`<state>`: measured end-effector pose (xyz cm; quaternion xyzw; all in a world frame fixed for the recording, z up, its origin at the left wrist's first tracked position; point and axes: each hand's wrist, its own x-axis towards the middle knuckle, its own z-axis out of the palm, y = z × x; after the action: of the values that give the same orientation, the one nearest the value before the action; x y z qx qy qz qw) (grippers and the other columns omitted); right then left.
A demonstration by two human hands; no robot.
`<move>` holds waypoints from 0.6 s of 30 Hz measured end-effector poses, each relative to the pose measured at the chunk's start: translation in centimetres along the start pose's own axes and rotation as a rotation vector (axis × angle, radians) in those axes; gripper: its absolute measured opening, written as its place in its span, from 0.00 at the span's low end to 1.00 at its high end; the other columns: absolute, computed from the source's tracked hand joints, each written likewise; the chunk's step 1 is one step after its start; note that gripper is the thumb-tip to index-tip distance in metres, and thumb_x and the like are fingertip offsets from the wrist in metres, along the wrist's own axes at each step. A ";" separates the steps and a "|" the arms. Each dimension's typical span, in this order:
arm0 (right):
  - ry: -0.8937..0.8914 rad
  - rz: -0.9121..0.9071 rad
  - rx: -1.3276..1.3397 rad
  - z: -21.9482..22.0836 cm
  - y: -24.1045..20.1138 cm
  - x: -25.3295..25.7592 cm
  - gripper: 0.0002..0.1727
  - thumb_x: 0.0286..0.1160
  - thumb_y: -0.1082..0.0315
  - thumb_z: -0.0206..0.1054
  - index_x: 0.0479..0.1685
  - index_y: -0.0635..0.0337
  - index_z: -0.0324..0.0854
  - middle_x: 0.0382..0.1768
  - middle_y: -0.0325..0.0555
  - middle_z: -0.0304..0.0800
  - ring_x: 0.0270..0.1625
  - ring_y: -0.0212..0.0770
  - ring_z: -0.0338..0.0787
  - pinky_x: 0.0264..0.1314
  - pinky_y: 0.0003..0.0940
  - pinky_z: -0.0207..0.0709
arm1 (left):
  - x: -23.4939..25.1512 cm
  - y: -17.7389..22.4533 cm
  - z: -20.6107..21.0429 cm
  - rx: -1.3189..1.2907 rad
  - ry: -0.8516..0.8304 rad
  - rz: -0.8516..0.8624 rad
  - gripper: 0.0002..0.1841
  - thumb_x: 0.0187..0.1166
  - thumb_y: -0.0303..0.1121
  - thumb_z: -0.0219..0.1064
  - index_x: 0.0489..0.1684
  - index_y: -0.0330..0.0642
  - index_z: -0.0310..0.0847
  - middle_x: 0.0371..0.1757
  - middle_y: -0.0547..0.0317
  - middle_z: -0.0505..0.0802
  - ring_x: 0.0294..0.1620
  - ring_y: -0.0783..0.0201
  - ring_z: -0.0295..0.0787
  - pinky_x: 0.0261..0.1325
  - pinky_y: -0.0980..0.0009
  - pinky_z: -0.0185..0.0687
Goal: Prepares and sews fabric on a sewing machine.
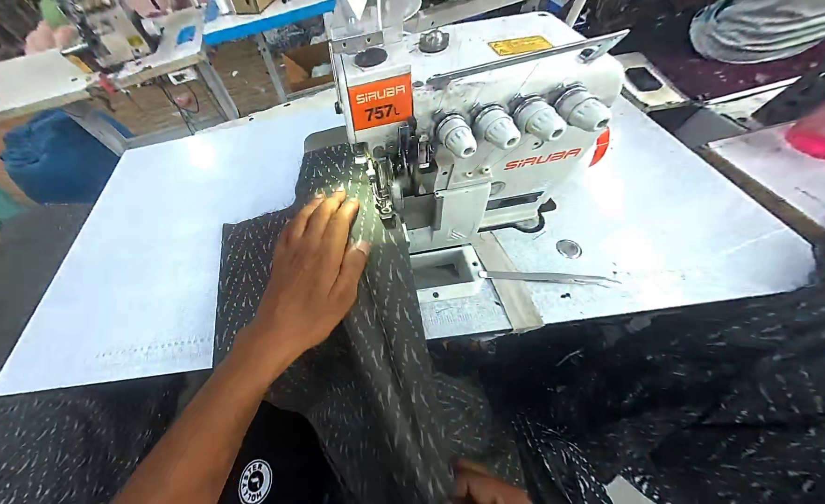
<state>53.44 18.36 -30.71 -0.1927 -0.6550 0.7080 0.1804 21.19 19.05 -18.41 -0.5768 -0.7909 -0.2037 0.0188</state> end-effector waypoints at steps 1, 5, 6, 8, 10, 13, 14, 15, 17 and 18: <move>0.014 -0.024 0.002 0.0 -0.2 0.4 0.11 0.79 0.70 0.64 0.34 0.70 0.85 0.38 0.46 0.88 0.42 0.29 0.86 0.45 0.27 0.82 | 0.7 -0.3 0.0 -0.011 -0.008 -0.007 0.32 0.92 0.52 0.39 0.88 0.45 0.68 0.91 0.54 0.69 0.93 0.52 0.55 0.90 0.43 0.52; 0.019 -0.125 0.022 -0.4 -2.5 2.8 0.10 0.80 0.71 0.64 0.35 0.68 0.87 0.39 0.44 0.89 0.42 0.27 0.86 0.46 0.24 0.83 | 4.1 -1.7 -0.2 0.016 -0.067 -0.046 0.34 0.90 0.54 0.38 0.89 0.46 0.65 0.92 0.54 0.66 0.94 0.50 0.52 0.90 0.41 0.49; 0.025 -0.133 0.000 -0.5 -2.8 3.6 0.10 0.80 0.72 0.64 0.35 0.68 0.87 0.38 0.45 0.89 0.41 0.27 0.86 0.44 0.24 0.82 | 4.9 -2.2 -0.2 0.026 -0.078 -0.053 0.34 0.90 0.55 0.38 0.90 0.46 0.64 0.92 0.53 0.66 0.94 0.49 0.52 0.90 0.39 0.48; 0.034 -0.150 -0.020 -0.5 -3.5 5.1 0.08 0.79 0.73 0.63 0.35 0.66 0.87 0.36 0.43 0.88 0.38 0.27 0.85 0.40 0.23 0.81 | 6.4 -3.1 -0.3 0.036 -0.103 -0.070 0.35 0.90 0.56 0.38 0.91 0.46 0.63 0.93 0.51 0.64 0.95 0.46 0.49 0.89 0.35 0.47; 0.037 -0.183 -0.014 -0.5 -4.0 6.6 0.09 0.80 0.72 0.63 0.34 0.64 0.86 0.35 0.41 0.87 0.37 0.27 0.85 0.40 0.23 0.81 | 7.9 -4.2 -0.2 0.046 -0.118 -0.093 0.36 0.89 0.58 0.37 0.92 0.47 0.60 0.94 0.51 0.62 0.96 0.47 0.46 0.88 0.30 0.44; 0.074 -0.244 0.001 -0.4 -3.7 8.7 0.09 0.82 0.67 0.63 0.35 0.59 0.85 0.36 0.37 0.87 0.36 0.24 0.85 0.37 0.20 0.80 | 10.0 -5.3 -0.1 0.072 -0.130 -0.114 0.38 0.88 0.59 0.35 0.93 0.47 0.57 0.95 0.52 0.59 0.96 0.47 0.44 0.86 0.27 0.40; 0.083 -0.258 0.017 -0.4 -4.0 9.3 0.09 0.83 0.66 0.62 0.36 0.59 0.85 0.36 0.37 0.87 0.36 0.24 0.85 0.37 0.20 0.80 | 10.7 -5.6 -0.2 0.087 -0.141 -0.128 0.38 0.88 0.59 0.35 0.94 0.47 0.56 0.95 0.53 0.58 0.97 0.47 0.44 0.86 0.25 0.40; 0.100 -0.264 0.023 -0.4 -4.2 9.9 0.09 0.83 0.66 0.62 0.36 0.58 0.85 0.35 0.35 0.87 0.35 0.23 0.85 0.36 0.19 0.80 | 11.5 -5.9 -0.3 0.101 -0.156 -0.145 0.38 0.88 0.59 0.35 0.94 0.48 0.55 0.96 0.53 0.58 0.96 0.46 0.44 0.86 0.25 0.39; 0.136 -0.256 0.017 -0.3 -4.4 11.1 0.09 0.83 0.67 0.61 0.35 0.57 0.83 0.29 0.34 0.84 0.29 0.24 0.83 0.30 0.20 0.78 | 12.6 -6.5 -0.5 0.129 -0.196 -0.178 0.39 0.88 0.60 0.34 0.95 0.47 0.52 0.96 0.52 0.56 0.97 0.46 0.43 0.86 0.24 0.37; 0.145 -0.245 0.011 -0.2 -4.7 11.7 0.09 0.82 0.68 0.60 0.34 0.57 0.83 0.27 0.34 0.84 0.28 0.25 0.83 0.29 0.21 0.79 | 13.2 -6.8 -0.6 0.138 -0.206 -0.183 0.39 0.89 0.59 0.33 0.95 0.46 0.52 0.96 0.52 0.56 0.97 0.45 0.42 0.86 0.25 0.36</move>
<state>43.51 24.85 -26.47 -0.1609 -0.6551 0.6684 0.3133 10.44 29.07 -16.42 -0.5175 -0.8500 -0.0894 -0.0417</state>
